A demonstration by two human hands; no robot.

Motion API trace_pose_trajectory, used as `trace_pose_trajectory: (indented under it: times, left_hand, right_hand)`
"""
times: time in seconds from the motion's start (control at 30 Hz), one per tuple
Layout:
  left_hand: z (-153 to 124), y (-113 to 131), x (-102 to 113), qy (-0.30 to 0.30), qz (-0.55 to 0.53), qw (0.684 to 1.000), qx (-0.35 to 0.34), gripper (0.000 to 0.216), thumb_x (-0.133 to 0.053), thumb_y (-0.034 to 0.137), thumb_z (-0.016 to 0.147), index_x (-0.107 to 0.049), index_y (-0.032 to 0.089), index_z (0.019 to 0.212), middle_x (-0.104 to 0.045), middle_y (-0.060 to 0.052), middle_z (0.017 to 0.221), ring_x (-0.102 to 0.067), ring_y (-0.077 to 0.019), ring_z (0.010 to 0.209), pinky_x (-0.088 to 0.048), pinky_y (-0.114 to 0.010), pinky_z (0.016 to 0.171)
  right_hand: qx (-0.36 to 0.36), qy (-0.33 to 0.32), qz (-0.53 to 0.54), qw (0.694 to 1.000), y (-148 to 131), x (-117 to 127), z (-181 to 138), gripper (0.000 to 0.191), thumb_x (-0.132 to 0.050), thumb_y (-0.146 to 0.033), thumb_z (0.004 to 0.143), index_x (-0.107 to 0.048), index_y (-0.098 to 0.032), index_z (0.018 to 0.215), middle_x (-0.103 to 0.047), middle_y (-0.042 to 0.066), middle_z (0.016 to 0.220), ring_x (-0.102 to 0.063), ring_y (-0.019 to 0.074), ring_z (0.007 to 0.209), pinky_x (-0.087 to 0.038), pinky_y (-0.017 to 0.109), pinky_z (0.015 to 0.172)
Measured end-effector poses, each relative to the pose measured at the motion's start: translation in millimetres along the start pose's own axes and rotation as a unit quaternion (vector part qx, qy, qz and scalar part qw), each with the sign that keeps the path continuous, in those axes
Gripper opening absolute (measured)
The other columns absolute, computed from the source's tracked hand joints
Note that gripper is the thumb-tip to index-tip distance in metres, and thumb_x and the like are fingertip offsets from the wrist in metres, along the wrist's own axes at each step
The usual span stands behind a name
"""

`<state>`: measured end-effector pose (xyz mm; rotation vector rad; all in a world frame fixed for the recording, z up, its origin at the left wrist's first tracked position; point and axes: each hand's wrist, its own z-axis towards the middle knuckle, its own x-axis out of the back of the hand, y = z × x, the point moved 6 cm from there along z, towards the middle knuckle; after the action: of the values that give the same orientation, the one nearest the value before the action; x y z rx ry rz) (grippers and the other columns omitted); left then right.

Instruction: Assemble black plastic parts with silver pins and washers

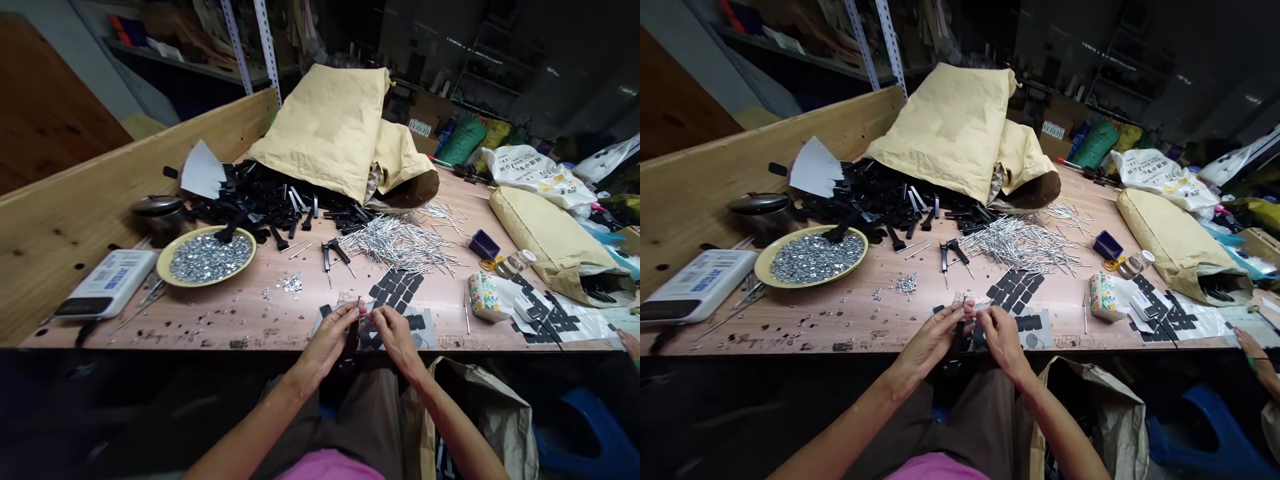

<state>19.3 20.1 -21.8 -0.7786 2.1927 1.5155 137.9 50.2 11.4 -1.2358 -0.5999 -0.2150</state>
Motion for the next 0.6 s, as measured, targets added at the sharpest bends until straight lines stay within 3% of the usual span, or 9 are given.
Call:
trace_pose_trajectory:
  times: [0.07,0.17,0.27,0.33,0.37,0.43,0.5,0.6]
  left_hand:
    - [8,-4,-8,0.016,-0.085,0.996,0.007,0.035,-0.084,0.033,0.046,-0.071,0.017,0.075,-0.069,-0.002,0.081,-0.061,-0.0135,0.077,-0.046,-0.023,0.072]
    - [16,-13,-16,0.039,-0.082,0.996,0.005,0.038,-0.084,0.033,0.048,-0.071,0.017,0.080,-0.070,-0.004,0.084,-0.061,-0.0149,0.079,-0.047,-0.024,0.070]
    - [27,-15,-18,0.036,0.041,0.998,-0.036,0.031,-0.075,0.039,0.063,-0.071,0.018,0.085,-0.069,-0.007,0.094,-0.062,-0.0198,0.087,-0.049,-0.030,0.074]
    - [39,-2,-15,0.044,0.195,0.972,-0.121,0.021,-0.066,0.034,0.073,-0.073,0.019,0.085,-0.067,-0.009,0.104,-0.059,-0.0244,0.101,-0.048,-0.037,0.086]
    - [45,9,-13,0.057,0.286,0.940,-0.176,0.016,-0.063,0.029,0.075,-0.074,0.020,0.084,-0.065,-0.010,0.110,-0.055,-0.0268,0.109,-0.044,-0.042,0.093]
    - [58,32,-8,0.103,0.454,0.839,-0.283,0.021,-0.058,0.018,0.077,-0.074,0.024,0.091,-0.059,-0.009,0.122,-0.044,-0.0322,0.122,-0.036,-0.051,0.101]
    - [75,45,-5,0.104,0.570,0.740,-0.342,0.028,-0.052,0.010,0.079,-0.074,0.023,0.091,-0.056,-0.010,0.128,-0.033,-0.0357,0.131,-0.027,-0.057,0.105]
    - [100,48,-1,0.066,0.673,0.642,-0.361,0.031,-0.046,0.007,0.080,-0.074,0.021,0.084,-0.055,-0.011,0.131,-0.029,-0.0383,0.134,-0.022,-0.062,0.107]
  right_hand:
    - [-0.031,-0.001,0.106,0.994,3,-8,-5,0.035,-0.048,-0.049,0.086,-0.064,-0.019,0.077,-0.062,0.000,0.068,-0.055,0.0129,0.062,-0.044,0.023,0.055]
    - [-0.087,0.018,0.225,0.970,14,-17,-8,0.031,-0.058,-0.049,0.079,-0.065,-0.019,0.083,-0.063,0.000,0.072,-0.056,0.0125,0.062,-0.046,0.023,0.056]
    - [-0.156,-0.007,0.267,0.951,31,-16,-5,0.030,-0.058,-0.048,0.079,-0.062,-0.019,0.081,-0.059,-0.001,0.067,-0.054,0.0120,0.054,-0.044,0.022,0.047]
    - [-0.147,-0.002,0.206,0.967,44,1,4,0.028,-0.055,-0.047,0.082,-0.062,-0.019,0.079,-0.057,-0.001,0.065,-0.052,0.0126,0.052,-0.041,0.023,0.044]
    - [-0.118,0.024,0.139,0.983,49,16,10,0.027,-0.055,-0.045,0.083,-0.062,-0.020,0.078,-0.057,0.000,0.066,-0.052,0.0134,0.054,-0.041,0.023,0.045]
    - [-0.028,0.099,-0.042,0.994,58,50,22,0.024,-0.053,-0.040,0.085,-0.064,-0.021,0.076,-0.058,0.003,0.071,-0.053,0.0162,0.064,-0.042,0.025,0.052]
    - [0.054,0.137,-0.218,0.965,68,72,31,0.023,-0.049,-0.033,0.089,-0.065,-0.023,0.075,-0.058,0.005,0.074,-0.051,0.0185,0.070,-0.041,0.027,0.057]
    - [0.115,0.101,-0.381,0.912,87,77,43,0.025,-0.045,-0.022,0.091,-0.064,-0.024,0.074,-0.058,0.006,0.074,-0.048,0.0194,0.071,-0.040,0.028,0.058]
